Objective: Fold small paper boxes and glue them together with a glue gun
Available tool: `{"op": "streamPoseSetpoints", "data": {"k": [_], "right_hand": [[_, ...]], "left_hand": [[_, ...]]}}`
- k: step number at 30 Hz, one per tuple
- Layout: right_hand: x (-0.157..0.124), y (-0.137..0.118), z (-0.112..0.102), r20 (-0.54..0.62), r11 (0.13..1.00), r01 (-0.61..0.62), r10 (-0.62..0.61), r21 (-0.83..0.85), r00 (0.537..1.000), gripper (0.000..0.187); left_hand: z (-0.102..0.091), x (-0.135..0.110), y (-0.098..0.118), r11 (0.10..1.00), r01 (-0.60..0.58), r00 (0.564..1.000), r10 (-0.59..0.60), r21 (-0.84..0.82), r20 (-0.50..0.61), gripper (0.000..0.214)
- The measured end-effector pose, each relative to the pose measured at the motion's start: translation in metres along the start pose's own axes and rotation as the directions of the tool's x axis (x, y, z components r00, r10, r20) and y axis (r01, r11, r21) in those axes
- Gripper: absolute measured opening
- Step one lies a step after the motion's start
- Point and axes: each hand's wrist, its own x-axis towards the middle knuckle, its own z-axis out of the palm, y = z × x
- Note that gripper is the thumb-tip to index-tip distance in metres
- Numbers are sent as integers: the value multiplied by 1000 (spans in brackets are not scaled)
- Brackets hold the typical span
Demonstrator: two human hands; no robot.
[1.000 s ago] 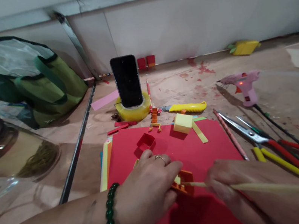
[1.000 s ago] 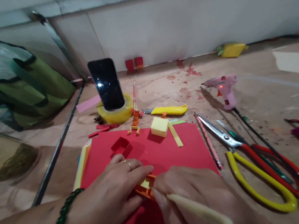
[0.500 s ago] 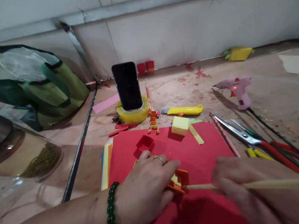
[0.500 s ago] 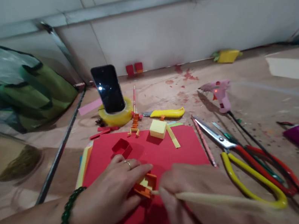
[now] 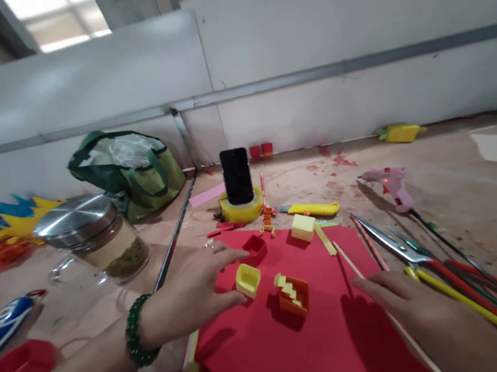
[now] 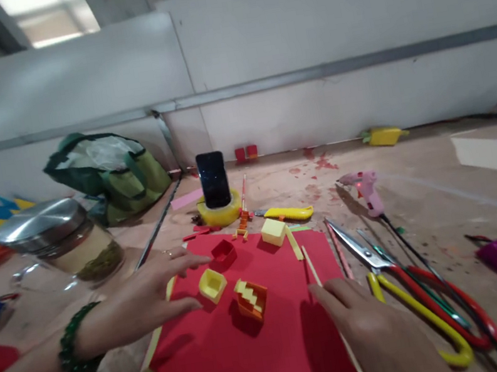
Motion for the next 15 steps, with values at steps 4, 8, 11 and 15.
{"op": "streamPoseSetpoints", "data": {"k": [4,8,11,15], "right_hand": [[-9,11,16,48,993,65,-60,-101,997,64],[6,-15,4,-68,995,36,-42,-97,997,40],[27,-50,6,35,997,-66,65,29,997,61],[47,-69,31,333,955,-280,233,101,914,79]], "left_hand": [[11,-8,-11,996,48,997,-52,-72,-59,50],[18,-12,-8,990,0,993,-17,-142,-117,46],[22,-13,-2,981,-24,992,-1,-192,-130,45],[28,-15,5,972,-50,987,12,-228,-163,45]]}}
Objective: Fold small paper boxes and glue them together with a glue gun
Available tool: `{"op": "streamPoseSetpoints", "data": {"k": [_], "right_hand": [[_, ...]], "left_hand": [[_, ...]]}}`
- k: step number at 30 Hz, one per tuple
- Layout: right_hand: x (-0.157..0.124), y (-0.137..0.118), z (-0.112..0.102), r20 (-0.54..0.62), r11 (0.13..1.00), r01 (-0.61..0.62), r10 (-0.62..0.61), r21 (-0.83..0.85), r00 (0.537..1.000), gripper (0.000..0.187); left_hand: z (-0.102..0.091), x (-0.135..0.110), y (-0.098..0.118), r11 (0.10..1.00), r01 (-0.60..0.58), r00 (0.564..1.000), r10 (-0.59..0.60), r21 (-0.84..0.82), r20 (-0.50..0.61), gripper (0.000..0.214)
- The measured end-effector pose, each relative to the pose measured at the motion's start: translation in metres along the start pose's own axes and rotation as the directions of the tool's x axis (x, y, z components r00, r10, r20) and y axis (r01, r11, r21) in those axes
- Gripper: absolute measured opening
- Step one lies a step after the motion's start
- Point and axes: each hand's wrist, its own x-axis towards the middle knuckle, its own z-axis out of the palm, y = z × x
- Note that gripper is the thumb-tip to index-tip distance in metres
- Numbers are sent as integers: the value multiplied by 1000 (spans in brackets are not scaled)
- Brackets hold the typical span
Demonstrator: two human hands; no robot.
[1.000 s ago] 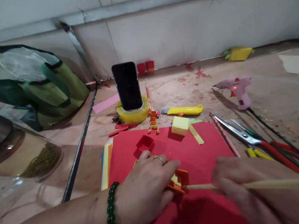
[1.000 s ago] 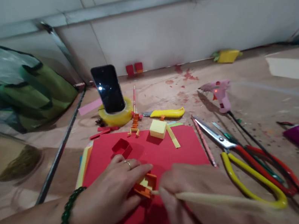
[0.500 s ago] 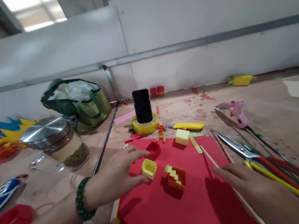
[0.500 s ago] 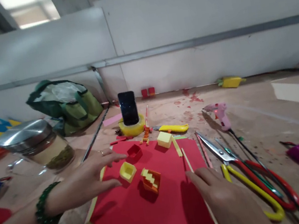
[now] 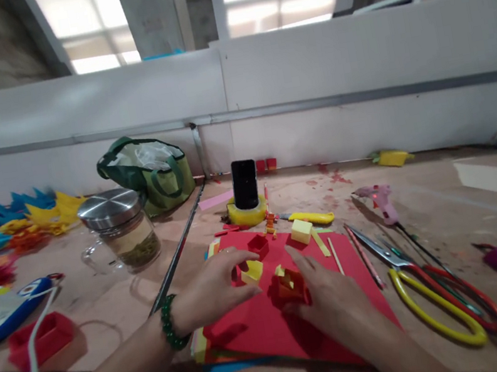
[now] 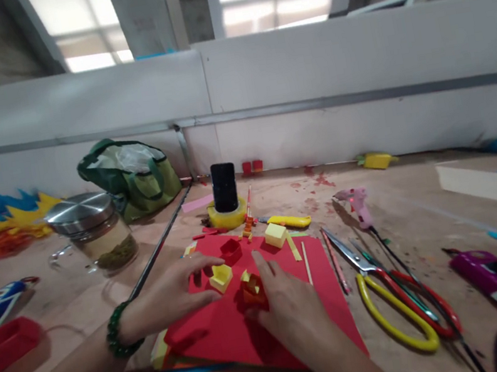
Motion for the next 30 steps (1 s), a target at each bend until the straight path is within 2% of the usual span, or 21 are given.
{"op": "streamPoseSetpoints", "data": {"k": [1,3,5,6,7,9,11,14,16,17,19,23,25,27,30], "right_hand": [[3,1,4,15,999,-27,26,42,1000,77],[6,5,8,-38,981,-41,50,191,998,71],[4,6,5,-146,911,-34,103,411,984,67],[2,5,2,-180,845,-21,138,534,974,67],[-1,2,-1,-188,754,-9,175,656,967,68],[-4,-7,-6,-136,521,2,219,854,966,68],[-6,-14,-7,-64,279,-2,226,960,972,65],[-6,-15,-4,60,15,-65,237,998,970,61],[-5,-12,-2,148,-82,-132,224,988,963,57],[-5,-10,-1,177,-101,-158,221,982,959,54],[-5,-8,-2,209,-84,-195,210,977,955,50],[-6,-8,-8,235,58,-246,145,968,961,48],[-7,-6,-11,238,80,-247,106,966,966,51],[-8,-1,-15,209,87,-212,47,973,977,58],[-8,7,-18,98,164,-107,61,981,993,57]], "left_hand": [[1,-1,1,1000,-6,1000,6,-12,-7,46],[1,-2,2,998,-21,1000,20,-62,-22,47],[0,-2,4,987,-38,998,31,-153,-49,49],[0,-1,5,977,-48,997,35,-208,-64,51],[0,0,7,963,-63,996,43,-262,-78,55],[2,4,12,931,-127,990,99,-341,-99,66],[6,6,20,916,-234,972,211,-327,-105,84],[14,6,32,927,-354,935,347,-125,-72,97],[19,7,37,919,-393,916,395,37,-67,89],[21,8,39,906,-413,905,420,95,-68,83],[23,11,41,874,-464,879,475,147,-50,75],[19,19,45,843,-534,845,528,69,84,67],[16,22,47,870,-493,866,493,-25,84,62],[16,25,48,900,-404,908,417,-165,48,51],[18,32,46,864,-239,955,291,-444,52,32]]}}
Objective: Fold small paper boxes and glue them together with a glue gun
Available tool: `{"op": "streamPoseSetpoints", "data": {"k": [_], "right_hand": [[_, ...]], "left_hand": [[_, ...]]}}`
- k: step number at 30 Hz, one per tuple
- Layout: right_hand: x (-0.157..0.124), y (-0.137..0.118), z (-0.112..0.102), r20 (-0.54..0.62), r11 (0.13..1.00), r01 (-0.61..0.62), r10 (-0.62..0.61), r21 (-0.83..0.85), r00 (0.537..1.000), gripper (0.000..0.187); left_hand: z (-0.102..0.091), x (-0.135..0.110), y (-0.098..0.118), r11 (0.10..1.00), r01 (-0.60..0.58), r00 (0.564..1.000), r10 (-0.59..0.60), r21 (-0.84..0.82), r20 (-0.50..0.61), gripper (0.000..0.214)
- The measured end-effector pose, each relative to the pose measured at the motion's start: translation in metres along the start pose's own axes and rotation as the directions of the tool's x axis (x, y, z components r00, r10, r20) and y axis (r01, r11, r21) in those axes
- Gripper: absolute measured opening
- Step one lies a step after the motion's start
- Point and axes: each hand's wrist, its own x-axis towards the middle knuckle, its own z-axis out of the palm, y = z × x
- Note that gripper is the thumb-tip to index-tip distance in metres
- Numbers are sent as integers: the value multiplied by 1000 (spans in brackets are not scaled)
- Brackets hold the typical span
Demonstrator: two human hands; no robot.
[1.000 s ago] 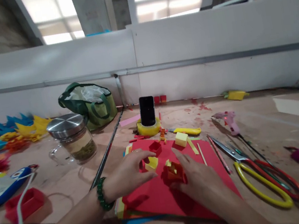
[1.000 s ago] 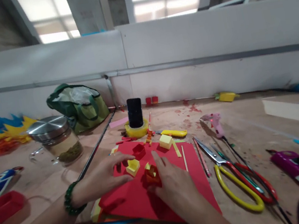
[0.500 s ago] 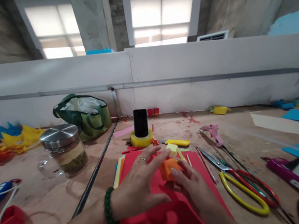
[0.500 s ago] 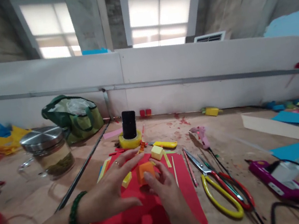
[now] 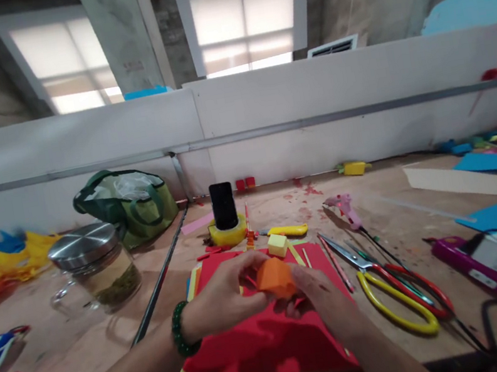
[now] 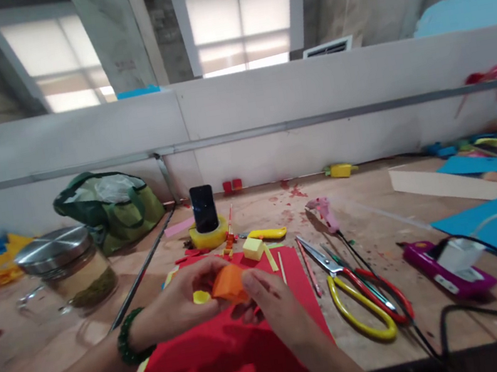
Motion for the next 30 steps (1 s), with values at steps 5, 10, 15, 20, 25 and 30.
{"op": "streamPoseSetpoints", "data": {"k": [5,10,15,20,25,30], "right_hand": [[-2,1,-4,-132,955,145,-183,-258,974,53],[-2,-1,7,-167,908,192,-269,-371,949,36],[-2,-3,9,-120,863,254,-336,-436,934,19],[-4,-3,3,-68,741,308,-429,-597,901,17],[-6,-4,-5,-44,568,378,-592,-731,805,14],[-4,-6,-12,74,409,433,-653,-804,754,18]], "left_hand": [[-4,9,-9,894,159,984,-179,-418,-9,33],[-4,14,-10,788,250,963,-261,-562,64,43],[1,21,-8,812,275,961,-242,-514,131,47],[1,27,-12,845,242,970,-224,-476,94,50],[-2,30,-11,870,266,964,-232,-414,132,49],[1,31,-9,862,300,954,-261,-410,148,40]]}}
